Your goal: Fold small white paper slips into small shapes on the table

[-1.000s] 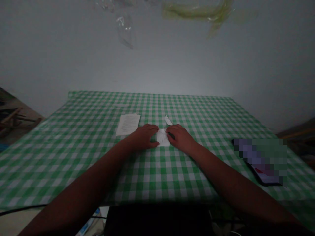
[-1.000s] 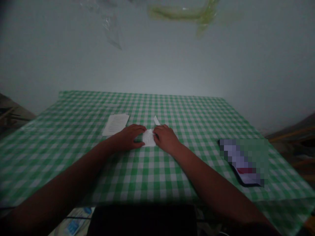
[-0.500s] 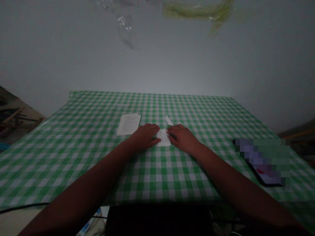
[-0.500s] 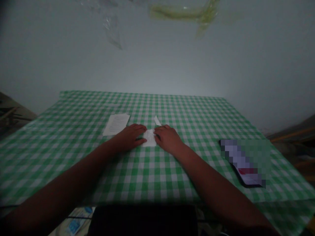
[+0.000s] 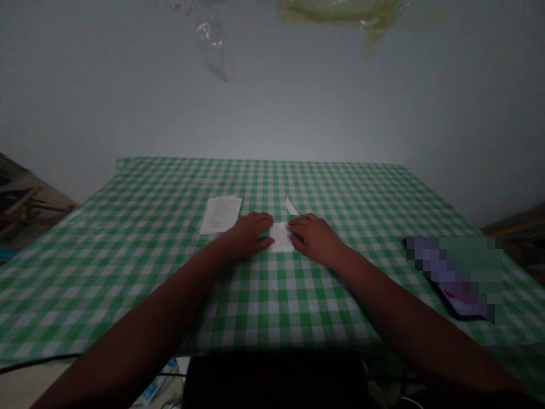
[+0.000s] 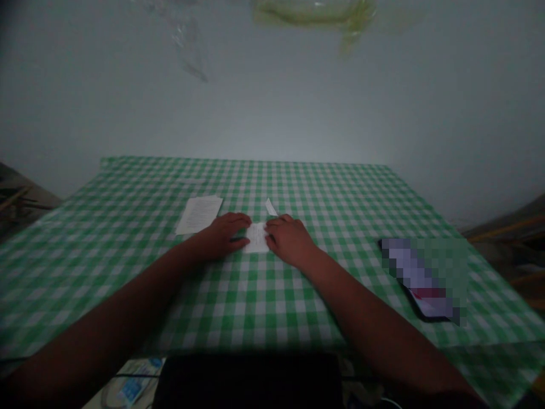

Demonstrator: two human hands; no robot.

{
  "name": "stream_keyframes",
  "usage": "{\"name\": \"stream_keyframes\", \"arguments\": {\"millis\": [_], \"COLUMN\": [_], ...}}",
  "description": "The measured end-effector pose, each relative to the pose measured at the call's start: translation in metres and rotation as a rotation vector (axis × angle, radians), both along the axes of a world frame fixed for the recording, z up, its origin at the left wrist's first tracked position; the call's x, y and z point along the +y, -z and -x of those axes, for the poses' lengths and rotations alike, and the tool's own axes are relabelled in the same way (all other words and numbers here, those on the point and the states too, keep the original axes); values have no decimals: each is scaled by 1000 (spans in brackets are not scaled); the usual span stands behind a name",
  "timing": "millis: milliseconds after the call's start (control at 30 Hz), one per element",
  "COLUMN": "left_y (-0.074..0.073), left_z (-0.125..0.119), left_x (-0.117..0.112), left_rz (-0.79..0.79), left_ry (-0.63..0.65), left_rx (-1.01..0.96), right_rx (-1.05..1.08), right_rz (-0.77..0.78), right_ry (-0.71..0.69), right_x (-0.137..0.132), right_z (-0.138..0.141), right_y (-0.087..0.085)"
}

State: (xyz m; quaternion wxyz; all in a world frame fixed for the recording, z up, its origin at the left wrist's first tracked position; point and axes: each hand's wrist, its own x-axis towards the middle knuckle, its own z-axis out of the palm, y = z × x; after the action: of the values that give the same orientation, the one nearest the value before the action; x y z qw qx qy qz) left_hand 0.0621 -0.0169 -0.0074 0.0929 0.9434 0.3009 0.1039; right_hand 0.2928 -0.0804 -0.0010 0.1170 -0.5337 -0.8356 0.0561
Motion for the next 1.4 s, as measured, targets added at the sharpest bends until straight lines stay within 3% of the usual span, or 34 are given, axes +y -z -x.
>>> {"name": "stream_keyframes", "arguments": {"millis": [400, 700, 1400], "left_y": [0, -7, -6], "left_z": [2, 0, -5], "left_x": [1, -6, -12], "left_rz": [23, 54, 40], "left_ry": [14, 14, 12], "left_rx": [-75, -30, 52], "right_rx": [11, 28, 64], "right_rz": [1, 20, -20], "right_ry": [-12, -37, -12], "right_x": [0, 1, 4], "right_z": [-3, -5, -7], "right_y": [4, 6, 10]}}
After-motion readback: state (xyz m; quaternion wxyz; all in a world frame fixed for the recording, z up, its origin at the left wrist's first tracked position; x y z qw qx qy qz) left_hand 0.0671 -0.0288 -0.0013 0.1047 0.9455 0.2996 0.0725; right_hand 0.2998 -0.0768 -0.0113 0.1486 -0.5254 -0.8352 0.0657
